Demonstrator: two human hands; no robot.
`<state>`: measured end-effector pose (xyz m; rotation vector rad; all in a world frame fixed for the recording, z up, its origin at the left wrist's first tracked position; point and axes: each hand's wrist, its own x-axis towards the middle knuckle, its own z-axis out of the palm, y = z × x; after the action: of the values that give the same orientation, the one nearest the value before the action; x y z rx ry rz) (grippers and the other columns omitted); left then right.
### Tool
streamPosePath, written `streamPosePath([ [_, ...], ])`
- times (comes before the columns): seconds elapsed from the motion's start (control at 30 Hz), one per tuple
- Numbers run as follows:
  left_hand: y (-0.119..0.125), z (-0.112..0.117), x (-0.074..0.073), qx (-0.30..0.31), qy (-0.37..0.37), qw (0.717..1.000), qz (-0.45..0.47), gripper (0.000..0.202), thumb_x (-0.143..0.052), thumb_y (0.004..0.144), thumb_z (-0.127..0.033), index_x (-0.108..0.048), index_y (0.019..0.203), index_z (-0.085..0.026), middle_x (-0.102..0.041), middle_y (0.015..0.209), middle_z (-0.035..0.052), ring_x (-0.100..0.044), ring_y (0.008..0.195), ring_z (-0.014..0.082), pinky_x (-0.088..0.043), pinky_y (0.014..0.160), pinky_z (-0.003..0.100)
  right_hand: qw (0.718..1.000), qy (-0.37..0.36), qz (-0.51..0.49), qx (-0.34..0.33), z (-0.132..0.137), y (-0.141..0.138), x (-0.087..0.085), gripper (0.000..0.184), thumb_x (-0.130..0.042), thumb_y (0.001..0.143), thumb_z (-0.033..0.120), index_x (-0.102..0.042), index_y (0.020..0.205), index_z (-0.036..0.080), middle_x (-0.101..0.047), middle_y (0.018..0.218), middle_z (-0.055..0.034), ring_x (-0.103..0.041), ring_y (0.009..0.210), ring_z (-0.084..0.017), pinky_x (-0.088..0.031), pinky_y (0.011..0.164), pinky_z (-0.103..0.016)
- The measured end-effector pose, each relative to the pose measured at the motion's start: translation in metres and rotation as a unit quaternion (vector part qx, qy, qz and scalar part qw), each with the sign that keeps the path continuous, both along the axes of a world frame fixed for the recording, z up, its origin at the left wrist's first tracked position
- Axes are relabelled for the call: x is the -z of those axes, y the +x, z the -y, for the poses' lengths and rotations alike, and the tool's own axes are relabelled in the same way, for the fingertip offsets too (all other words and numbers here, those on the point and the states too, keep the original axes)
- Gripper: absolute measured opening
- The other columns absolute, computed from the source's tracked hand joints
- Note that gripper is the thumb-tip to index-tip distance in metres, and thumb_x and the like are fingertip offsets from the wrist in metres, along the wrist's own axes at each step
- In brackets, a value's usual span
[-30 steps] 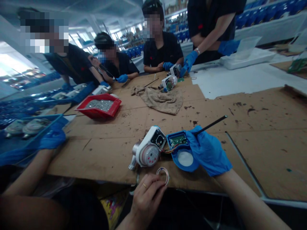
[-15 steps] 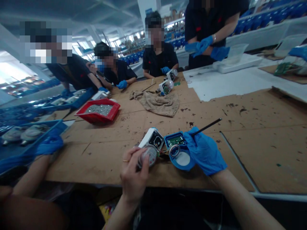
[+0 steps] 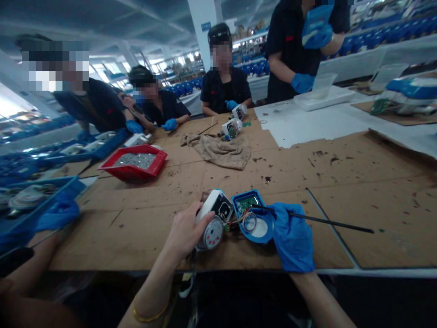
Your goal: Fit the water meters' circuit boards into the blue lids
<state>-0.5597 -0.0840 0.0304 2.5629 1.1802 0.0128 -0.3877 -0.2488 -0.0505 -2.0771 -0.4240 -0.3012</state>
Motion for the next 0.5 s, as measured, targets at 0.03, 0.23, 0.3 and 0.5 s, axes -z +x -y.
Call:
streamPosePath([
  [0.03,-0.001,0.005,0.001,-0.016,0.006,1.000,0.000,0.028,-0.049,0.099,-0.045,-0.060,0.103,-0.020,-0.074,0.098,0.0082,-0.070,0.097,0.0288,-0.044,0.080,0.035,1.000,0.011,-0.023,0.004,0.000,-0.002,0.002,0.070,-0.028,0.087,0.078,-0.065,0.097,0.020,-0.066,0.079,-0.0131,-0.059,0.063,-0.025,-0.041,0.058,-0.037],
  [0.23,0.003,0.009,0.005,-0.100,0.035,0.994,-0.001,0.035,-0.047,0.099,-0.049,-0.063,0.103,-0.018,-0.075,0.098,0.0127,-0.071,0.100,0.0319,-0.047,0.083,0.037,0.998,0.015,-0.054,0.003,-0.014,-0.014,0.004,0.070,-0.032,0.080,0.084,-0.062,0.085,0.020,-0.066,0.079,-0.0162,-0.059,0.073,-0.030,-0.045,0.070,-0.044],
  [0.3,0.000,0.002,0.005,-0.133,0.036,0.990,0.006,0.038,-0.047,0.099,-0.050,-0.064,0.105,-0.017,-0.075,0.101,0.0146,-0.071,0.101,0.0326,-0.048,0.085,0.039,0.999,0.016,-0.050,-0.010,-0.025,-0.019,0.004,0.068,-0.032,0.081,0.082,-0.061,0.083,0.021,-0.066,0.080,-0.0165,-0.059,0.072,-0.029,-0.045,0.068,-0.042],
  [0.5,-0.034,-0.028,0.003,-0.220,0.029,0.973,0.061,0.045,-0.044,0.099,-0.051,-0.067,0.107,-0.013,-0.074,0.106,0.0207,-0.069,0.106,0.0360,-0.050,0.090,0.044,0.996,0.006,-0.026,-0.087,-0.069,-0.037,0.007,0.047,-0.040,0.090,0.067,-0.062,0.083,0.026,-0.066,0.074,-0.0131,-0.058,0.061,-0.030,-0.043,0.060,-0.044],
])
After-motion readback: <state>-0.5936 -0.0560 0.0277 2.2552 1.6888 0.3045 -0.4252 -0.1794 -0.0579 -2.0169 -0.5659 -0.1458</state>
